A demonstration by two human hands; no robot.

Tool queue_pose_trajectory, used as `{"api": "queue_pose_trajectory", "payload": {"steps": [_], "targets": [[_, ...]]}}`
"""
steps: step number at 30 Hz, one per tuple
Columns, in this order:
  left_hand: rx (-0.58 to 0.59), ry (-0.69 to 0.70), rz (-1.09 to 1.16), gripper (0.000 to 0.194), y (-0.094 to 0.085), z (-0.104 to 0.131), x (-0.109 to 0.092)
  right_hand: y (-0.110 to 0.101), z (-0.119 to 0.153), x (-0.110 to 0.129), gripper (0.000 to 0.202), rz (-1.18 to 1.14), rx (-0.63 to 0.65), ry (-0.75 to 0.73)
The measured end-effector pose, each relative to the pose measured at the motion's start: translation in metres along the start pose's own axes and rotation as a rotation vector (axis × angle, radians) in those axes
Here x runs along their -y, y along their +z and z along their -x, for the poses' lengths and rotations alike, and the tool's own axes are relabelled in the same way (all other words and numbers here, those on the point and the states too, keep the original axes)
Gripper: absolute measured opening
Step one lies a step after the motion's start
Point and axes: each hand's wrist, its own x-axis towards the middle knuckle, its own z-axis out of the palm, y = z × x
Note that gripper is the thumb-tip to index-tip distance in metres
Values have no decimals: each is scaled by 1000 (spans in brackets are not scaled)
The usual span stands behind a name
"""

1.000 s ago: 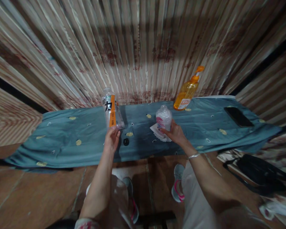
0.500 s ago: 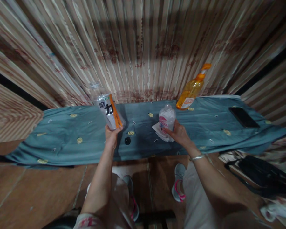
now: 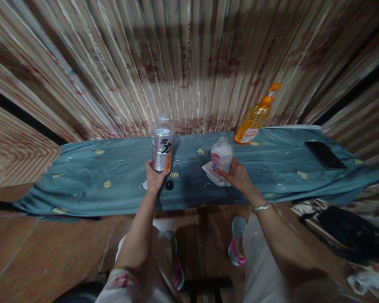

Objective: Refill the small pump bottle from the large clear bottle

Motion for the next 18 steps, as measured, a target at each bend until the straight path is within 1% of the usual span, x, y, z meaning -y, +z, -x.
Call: {"api": "queue_pose_trajectory", "payload": {"steps": [6, 10, 12, 16, 18], "targets": [[45, 10, 22, 84, 1, 5, -2, 1, -1, -1, 49, 5, -1, -9], [46, -38, -93, 79, 1, 7, -4, 2, -2, -3, 50, 3, -14, -24], [37, -56, -115, 78, 0, 7, -5, 2, -2, -3, 50, -5, -10, -26], [21, -64, -70, 76, -2, 4, -4, 1, -1, -3, 51, -13, 3, -24], [31, -60, -30, 75, -5, 2, -4, 1, -2, -3, 52, -8, 11, -18]]}}
